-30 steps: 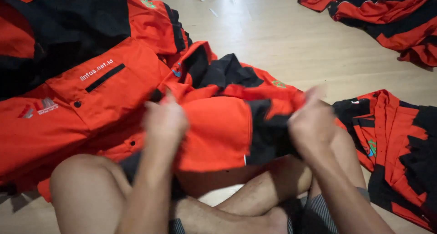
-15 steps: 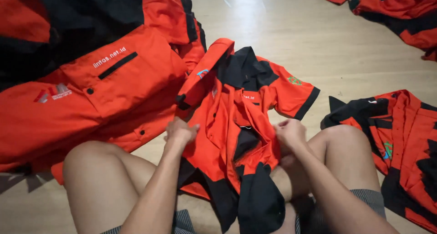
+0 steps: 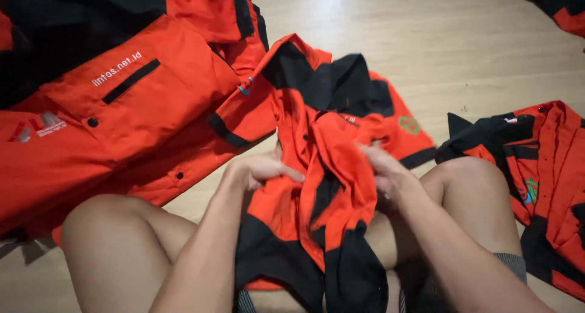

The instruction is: Buttoning and folding shirts on the floor in a production environment.

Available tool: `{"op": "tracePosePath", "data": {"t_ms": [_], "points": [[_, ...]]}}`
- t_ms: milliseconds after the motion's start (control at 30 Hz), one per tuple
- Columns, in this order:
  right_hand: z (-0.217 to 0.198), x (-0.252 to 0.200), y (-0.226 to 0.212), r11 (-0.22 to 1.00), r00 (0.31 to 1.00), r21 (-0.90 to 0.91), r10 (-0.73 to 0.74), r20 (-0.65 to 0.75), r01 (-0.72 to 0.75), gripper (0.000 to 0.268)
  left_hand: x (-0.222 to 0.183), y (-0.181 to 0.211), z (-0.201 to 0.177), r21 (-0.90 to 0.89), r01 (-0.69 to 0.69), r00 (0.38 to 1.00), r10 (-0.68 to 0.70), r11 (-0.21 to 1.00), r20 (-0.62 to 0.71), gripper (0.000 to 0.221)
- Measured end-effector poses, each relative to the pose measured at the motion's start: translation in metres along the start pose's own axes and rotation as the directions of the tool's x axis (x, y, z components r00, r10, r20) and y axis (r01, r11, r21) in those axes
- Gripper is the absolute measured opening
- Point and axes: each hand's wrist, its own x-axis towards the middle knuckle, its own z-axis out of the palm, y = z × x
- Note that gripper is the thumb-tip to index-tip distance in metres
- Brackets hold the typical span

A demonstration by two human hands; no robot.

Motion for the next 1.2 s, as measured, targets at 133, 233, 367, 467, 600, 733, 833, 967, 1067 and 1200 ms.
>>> {"op": "tracePosePath", "data": {"t_ms": [133, 233, 367, 467, 600, 733, 833, 967, 1067, 1200], "points": [[-0.014, 0.012, -0.036, 0.939, 0.996, 0.334, -0.085, -0.020, 0.086, 0.122, -0.005, 0.039, -0.017, 0.057, -0.351, 0.879, 0.349, 0.935, -0.324, 0.127], [-0.024, 0.000, -0.077, 0.933, 0.995, 0.346, -0.099, -0.026, 0.102, 0.129, 0.005, 0.049, -0.041, 0.006, -0.458, 0.783, 0.406, 0.889, -0.471, 0.117], [-0.020, 0.055, -0.070, 0.993, 0.993, 0.089, 0.064, 0.103, -0.073, 0.127, 0.054, 0.029, -0.069, 0.211, -0.135, 0.805, 0.232, 0.968, -0.547, 0.118], [-0.024, 0.017, -0.075, 0.950, 0.988, 0.277, -0.152, 0.012, 0.143, 0.062, 0.011, 0.024, -0.020, 0.294, -0.061, 0.788, 0.227, 0.954, -0.572, 0.114], [-0.035, 0.033, -0.003, 0.719, 0.946, -0.685, -0.130, -0.298, -0.117, 0.054, -0.053, 0.012, 0.020, 0.350, -0.076, 0.835, 0.251, 0.934, -0.490, 0.091], [0.005, -0.053, -0.018, 0.631, 0.973, -0.742, 0.195, -0.127, -0.224, 0.065, -0.137, 0.016, 0.067, 0.015, 0.015, 0.905, -0.008, 1.000, -0.426, 0.085], [0.029, -0.064, -0.005, 0.824, 0.956, -0.513, 0.294, 0.023, -0.241, 0.068, -0.112, -0.009, 0.059, -0.190, -0.070, 0.940, 0.000, 0.979, -0.342, 0.076], [0.054, -0.141, -0.052, 0.913, 0.903, 0.031, 0.397, 0.168, -0.407, 0.062, -0.079, -0.034, 0.050, -0.199, -0.132, 0.976, 0.092, 0.971, -0.200, 0.083], [0.047, -0.134, -0.024, 0.880, 0.934, 0.312, 0.329, 0.137, -0.357, 0.080, -0.106, -0.018, 0.063, -0.134, -0.153, 0.974, 0.126, 0.979, -0.187, 0.101], [0.060, -0.210, -0.115, 0.835, 0.892, 0.325, 0.377, 0.248, -0.443, 0.105, -0.071, -0.028, 0.035, -0.156, -0.274, 0.949, 0.240, 0.949, -0.206, 0.104]]}}
